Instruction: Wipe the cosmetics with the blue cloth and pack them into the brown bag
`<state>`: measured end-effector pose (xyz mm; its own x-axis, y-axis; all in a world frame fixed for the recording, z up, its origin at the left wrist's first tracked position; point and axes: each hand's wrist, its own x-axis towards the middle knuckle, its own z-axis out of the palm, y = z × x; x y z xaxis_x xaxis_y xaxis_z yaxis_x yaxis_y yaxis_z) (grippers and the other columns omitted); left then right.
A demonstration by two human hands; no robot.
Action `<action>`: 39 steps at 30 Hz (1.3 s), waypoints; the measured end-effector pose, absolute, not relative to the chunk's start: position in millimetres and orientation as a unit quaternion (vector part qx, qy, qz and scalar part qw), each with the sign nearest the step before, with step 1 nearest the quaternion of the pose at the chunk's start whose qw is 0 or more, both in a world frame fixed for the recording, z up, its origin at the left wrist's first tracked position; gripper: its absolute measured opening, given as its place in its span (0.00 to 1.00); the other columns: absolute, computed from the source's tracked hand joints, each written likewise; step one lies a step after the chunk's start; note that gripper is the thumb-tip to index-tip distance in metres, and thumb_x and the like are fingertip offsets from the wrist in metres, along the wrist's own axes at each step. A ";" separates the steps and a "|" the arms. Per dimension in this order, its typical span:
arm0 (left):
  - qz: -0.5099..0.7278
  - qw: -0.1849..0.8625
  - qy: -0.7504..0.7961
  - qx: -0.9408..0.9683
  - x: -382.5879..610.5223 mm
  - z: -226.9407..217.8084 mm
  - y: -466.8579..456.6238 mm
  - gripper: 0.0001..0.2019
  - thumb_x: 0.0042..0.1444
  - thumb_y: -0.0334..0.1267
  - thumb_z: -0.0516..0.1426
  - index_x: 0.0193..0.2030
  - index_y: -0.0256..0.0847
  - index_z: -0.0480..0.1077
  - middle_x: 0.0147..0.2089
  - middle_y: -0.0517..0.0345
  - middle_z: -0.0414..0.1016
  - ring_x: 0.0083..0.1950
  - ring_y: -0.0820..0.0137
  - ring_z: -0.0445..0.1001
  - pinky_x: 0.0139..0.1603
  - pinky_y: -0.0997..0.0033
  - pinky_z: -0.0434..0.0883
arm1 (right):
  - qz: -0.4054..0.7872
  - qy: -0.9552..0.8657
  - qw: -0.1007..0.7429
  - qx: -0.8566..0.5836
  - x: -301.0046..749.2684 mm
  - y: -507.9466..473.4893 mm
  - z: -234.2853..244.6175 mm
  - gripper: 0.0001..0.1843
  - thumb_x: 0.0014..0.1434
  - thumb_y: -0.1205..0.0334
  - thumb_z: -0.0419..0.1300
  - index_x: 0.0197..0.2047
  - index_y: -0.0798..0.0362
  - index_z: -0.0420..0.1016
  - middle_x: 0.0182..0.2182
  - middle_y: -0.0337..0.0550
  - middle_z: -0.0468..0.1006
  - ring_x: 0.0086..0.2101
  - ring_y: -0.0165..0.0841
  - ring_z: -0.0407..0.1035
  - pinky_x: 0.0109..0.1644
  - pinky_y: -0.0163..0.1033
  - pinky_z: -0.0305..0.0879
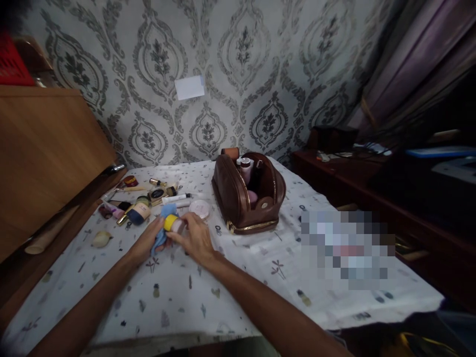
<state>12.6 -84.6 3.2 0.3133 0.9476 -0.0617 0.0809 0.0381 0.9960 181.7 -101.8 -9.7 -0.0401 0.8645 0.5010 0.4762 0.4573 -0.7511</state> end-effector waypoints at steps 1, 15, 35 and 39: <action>0.378 0.559 0.441 0.592 11.9 2.6 -86.1 0.33 0.57 0.65 0.52 0.59 0.41 0.64 0.22 0.62 0.69 0.20 0.73 0.64 0.15 0.77 0.53 | 0.225 -0.677 0.498 -0.493 182.5 -100.2 -9.7 0.20 0.54 0.43 0.66 0.36 0.52 0.69 0.28 0.37 0.70 0.29 0.33 0.64 0.34 0.37 0.61; 0.372 0.504 0.428 0.651 4.0 6.4 -89.5 0.31 0.55 0.60 0.57 0.59 0.42 0.63 0.31 0.60 0.70 0.27 0.71 0.66 0.19 0.76 0.58 | 0.612 -0.514 0.472 -0.373 176.2 -90.2 -13.8 0.32 0.44 0.29 0.64 0.28 0.51 0.65 0.21 0.35 0.74 0.20 0.28 0.66 0.22 0.33 0.58; 0.410 0.491 0.431 0.636 4.0 6.4 -90.1 0.24 0.57 0.58 0.56 0.49 0.40 0.67 0.25 0.63 0.66 0.22 0.74 0.63 0.18 0.76 0.59 | 0.386 -0.632 0.524 -0.421 178.7 -98.2 -11.4 0.22 0.48 0.48 0.70 0.39 0.52 0.71 0.32 0.38 0.72 0.33 0.32 0.66 0.34 0.35 0.64; 0.412 0.467 0.419 0.660 1.4 4.4 -89.2 0.24 0.60 0.54 0.56 0.55 0.40 0.67 0.34 0.58 0.71 0.33 0.70 0.70 0.28 0.75 0.68 | 0.473 -0.581 0.518 -0.413 180.1 -95.3 -11.6 0.23 0.50 0.42 0.67 0.35 0.54 0.71 0.27 0.36 0.72 0.28 0.29 0.66 0.32 0.35 0.62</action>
